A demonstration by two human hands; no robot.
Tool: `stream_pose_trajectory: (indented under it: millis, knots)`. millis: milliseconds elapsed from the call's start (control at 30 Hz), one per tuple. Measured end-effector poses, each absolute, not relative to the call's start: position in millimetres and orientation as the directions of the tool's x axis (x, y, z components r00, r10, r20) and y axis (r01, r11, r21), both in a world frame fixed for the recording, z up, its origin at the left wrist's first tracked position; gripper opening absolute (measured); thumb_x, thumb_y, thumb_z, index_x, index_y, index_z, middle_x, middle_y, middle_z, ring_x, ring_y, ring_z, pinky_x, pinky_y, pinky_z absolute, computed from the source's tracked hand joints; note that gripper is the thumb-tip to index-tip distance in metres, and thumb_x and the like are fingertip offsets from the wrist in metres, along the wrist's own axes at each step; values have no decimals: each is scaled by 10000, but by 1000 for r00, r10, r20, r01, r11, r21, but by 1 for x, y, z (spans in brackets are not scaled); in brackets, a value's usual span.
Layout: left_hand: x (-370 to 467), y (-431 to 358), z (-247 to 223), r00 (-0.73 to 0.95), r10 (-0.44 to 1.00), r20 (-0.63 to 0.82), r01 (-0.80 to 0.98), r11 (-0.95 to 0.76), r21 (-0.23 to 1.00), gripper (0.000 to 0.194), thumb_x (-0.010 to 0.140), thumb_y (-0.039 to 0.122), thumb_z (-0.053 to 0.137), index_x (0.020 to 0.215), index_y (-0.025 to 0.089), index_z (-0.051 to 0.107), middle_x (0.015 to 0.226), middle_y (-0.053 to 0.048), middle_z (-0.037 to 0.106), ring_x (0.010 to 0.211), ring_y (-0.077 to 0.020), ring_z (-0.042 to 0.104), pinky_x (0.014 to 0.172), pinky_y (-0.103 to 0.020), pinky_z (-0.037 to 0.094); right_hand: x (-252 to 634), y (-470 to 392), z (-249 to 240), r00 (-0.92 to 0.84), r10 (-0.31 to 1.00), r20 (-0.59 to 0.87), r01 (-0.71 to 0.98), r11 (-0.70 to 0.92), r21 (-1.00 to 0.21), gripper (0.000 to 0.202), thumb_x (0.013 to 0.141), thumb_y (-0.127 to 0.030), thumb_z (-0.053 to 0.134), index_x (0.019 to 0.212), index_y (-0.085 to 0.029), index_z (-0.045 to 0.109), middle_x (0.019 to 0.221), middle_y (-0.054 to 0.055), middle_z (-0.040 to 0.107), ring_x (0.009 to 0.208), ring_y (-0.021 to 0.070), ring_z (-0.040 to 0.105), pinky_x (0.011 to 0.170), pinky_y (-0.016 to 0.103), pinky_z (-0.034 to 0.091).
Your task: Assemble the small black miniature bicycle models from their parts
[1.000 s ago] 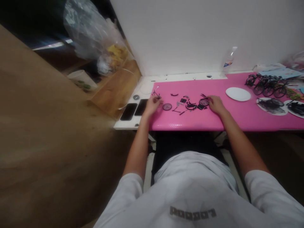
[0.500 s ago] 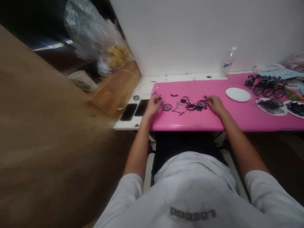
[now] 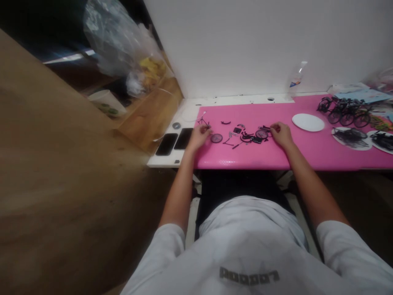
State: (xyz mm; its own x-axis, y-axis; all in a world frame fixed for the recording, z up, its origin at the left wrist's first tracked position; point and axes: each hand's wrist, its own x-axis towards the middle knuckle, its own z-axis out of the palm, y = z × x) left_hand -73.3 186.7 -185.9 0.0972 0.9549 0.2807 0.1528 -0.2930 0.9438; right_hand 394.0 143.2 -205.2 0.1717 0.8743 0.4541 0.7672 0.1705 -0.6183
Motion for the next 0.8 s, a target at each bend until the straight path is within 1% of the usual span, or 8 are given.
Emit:
stream_pose_trajectory:
  millis: [167,367,467,600,700,800]
  knots:
    - [-74,189,-189,106,962,253,195,-269,943,230,912,273,802,1108,157,765,1052,-140,806,960,-254,792,918,-422,653,390,143,-206,170,883,437,760,165,-629,238,865,-345,788,1051,-197,775,1058,152,820,961,327,744,1038,560,585]
    - [-75,189,-191,124,966,229,196,-250,948,204,939,260,757,1121,167,749,1040,-131,822,961,-251,814,929,-422,660,389,141,-205,144,903,404,787,143,-600,319,928,-389,772,1170,-182,803,1117,177,804,1041,350,738,1067,591,559]
    - [-73,187,-190,130,968,217,177,-238,955,182,952,242,737,1118,168,741,1045,-134,824,957,-248,820,939,-431,665,390,142,-203,94,912,399,810,162,-563,318,942,-366,751,1190,-181,828,1109,175,799,1028,344,730,1053,576,563]
    - [-73,186,-189,127,973,193,161,-212,964,182,946,206,736,1123,160,738,1058,-143,824,965,-252,822,958,-453,670,390,142,-203,43,907,419,797,221,-561,309,920,-326,744,1173,-180,844,1078,159,789,958,320,720,974,517,595]
    - [-74,187,-190,121,974,194,178,-214,961,204,932,200,761,1132,162,752,1067,-145,821,999,-267,816,990,-483,666,390,143,-205,76,883,463,772,242,-588,278,887,-298,741,1119,-180,840,1070,158,773,966,316,714,941,497,610]
    - [-74,188,-191,111,974,198,192,-217,957,207,917,199,784,1120,165,768,1074,-149,815,1048,-287,808,1025,-508,657,392,144,-207,136,854,502,764,232,-602,258,856,-260,715,1076,-183,825,1041,153,761,986,323,706,965,521,613]
